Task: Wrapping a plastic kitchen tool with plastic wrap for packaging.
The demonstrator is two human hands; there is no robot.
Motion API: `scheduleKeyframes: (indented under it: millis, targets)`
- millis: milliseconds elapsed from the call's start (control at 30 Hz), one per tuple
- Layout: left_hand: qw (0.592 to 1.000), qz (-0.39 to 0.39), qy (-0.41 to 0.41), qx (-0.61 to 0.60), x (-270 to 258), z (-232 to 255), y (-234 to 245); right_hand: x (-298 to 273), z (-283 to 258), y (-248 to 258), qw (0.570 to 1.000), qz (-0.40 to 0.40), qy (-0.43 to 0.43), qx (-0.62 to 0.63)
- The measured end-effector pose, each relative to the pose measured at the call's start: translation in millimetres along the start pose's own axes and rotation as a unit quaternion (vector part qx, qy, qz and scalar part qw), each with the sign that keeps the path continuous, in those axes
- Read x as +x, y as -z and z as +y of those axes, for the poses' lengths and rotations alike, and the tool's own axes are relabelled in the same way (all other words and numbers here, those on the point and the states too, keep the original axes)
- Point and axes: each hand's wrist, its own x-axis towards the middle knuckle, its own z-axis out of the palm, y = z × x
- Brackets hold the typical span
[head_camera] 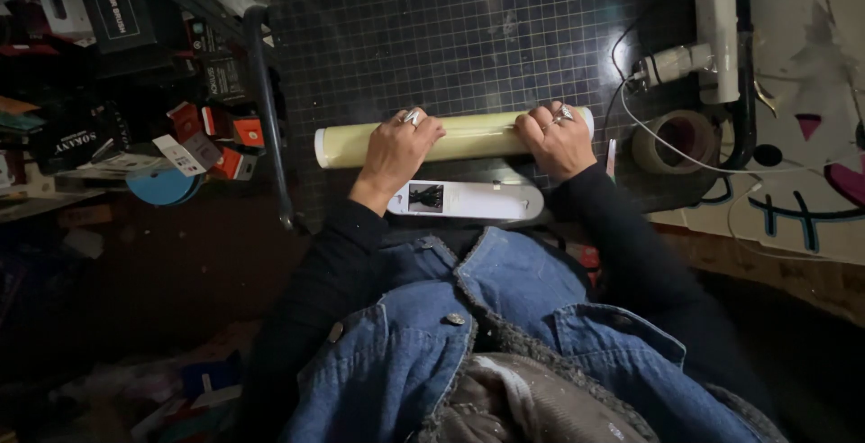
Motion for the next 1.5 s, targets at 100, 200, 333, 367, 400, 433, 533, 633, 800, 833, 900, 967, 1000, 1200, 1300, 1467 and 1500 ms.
scheduleKeyframes:
  millis: [100, 200, 333, 367, 400, 433, 533, 633, 800, 833, 900, 967, 1000, 1200, 1300, 1467, 1500]
  targets:
    - [0.998, 0.013, -0.013, 0.052, 2.8, 0.4, 7.3, -7.0, 2.3, -11.0, 1.0, 0.02, -0.001, -0.015]
    - [0.998, 0.007, -0.022, 0.065, 0.7, -2.7, 9.3, -9.0, 11.5, -8.2, 1.0, 0.011, 0.009, -0.012]
    - [0.996, 0.007, -0.037, 0.08, 0.9, -3.4, 13.7, 11.3, 21.0, 3.5, 0.999, 0.005, 0.035, -0.006]
    - [0.995, 0.004, -0.04, 0.088, -0.9, -4.1, 11.7, 16.6, 24.3, 6.2, 0.999, 0.003, 0.047, 0.008]
    - [0.994, 0.001, -0.044, 0.096, -2.5, -5.7, 10.3, 22.6, 27.4, 8.8, 0.998, 0.002, 0.06, 0.021]
    - [0.994, 0.0, -0.046, 0.095, -0.3, -3.8, 10.9, 23.9, 28.0, 7.9, 0.998, 0.002, 0.057, 0.021]
    - [0.993, 0.002, -0.067, 0.097, 5.8, 0.1, 7.8, 24.7, 34.9, 5.0, 0.997, -0.015, 0.077, 0.024]
    - [0.994, 0.004, -0.06, 0.093, 6.9, -2.3, 2.5, 16.3, 44.7, 4.7, 0.993, -0.042, 0.089, 0.071]
    - [0.993, -0.024, -0.08, 0.086, 2.1, -16.1, 14.5, 6.5, 53.2, 7.1, 0.985, -0.099, 0.094, 0.104]
    - [0.993, -0.025, -0.076, 0.089, -0.1, -18.6, 20.9, 7.0, 52.1, 12.5, 0.985, -0.097, 0.097, 0.107]
    - [0.993, -0.041, -0.079, 0.075, -5.3, -25.9, 35.6, 12.2, 50.0, 22.3, 0.989, -0.109, 0.08, 0.055]
    - [0.994, -0.047, -0.067, 0.076, -19.9, -34.5, 43.6, 10.1, 52.6, 24.6, 0.991, -0.104, 0.069, 0.05]
    - [0.994, -0.053, -0.059, 0.072, -28.2, -38.5, 48.0, 9.1, 53.6, 24.9, 0.993, -0.102, 0.053, 0.042]
    - [0.994, -0.058, -0.051, 0.079, -50.5, -46.3, 79.3, -60.0, 58.7, -14.9, 0.995, -0.06, -0.063, 0.054]
    - [0.992, -0.034, -0.045, 0.114, -54.4, -40.2, 88.4, -74.8, 51.3, -24.8, 0.994, -0.024, -0.093, 0.054]
    - [0.995, 0.001, -0.016, 0.102, -64.1, -39.7, 75.6, -62.5, 39.3, -19.1, 0.992, 0.01, -0.109, 0.066]
    - [0.997, 0.01, -0.007, 0.078, -67.2, -42.0, 67.9, -59.0, 38.3, -16.8, 0.99, 0.023, -0.108, 0.089]
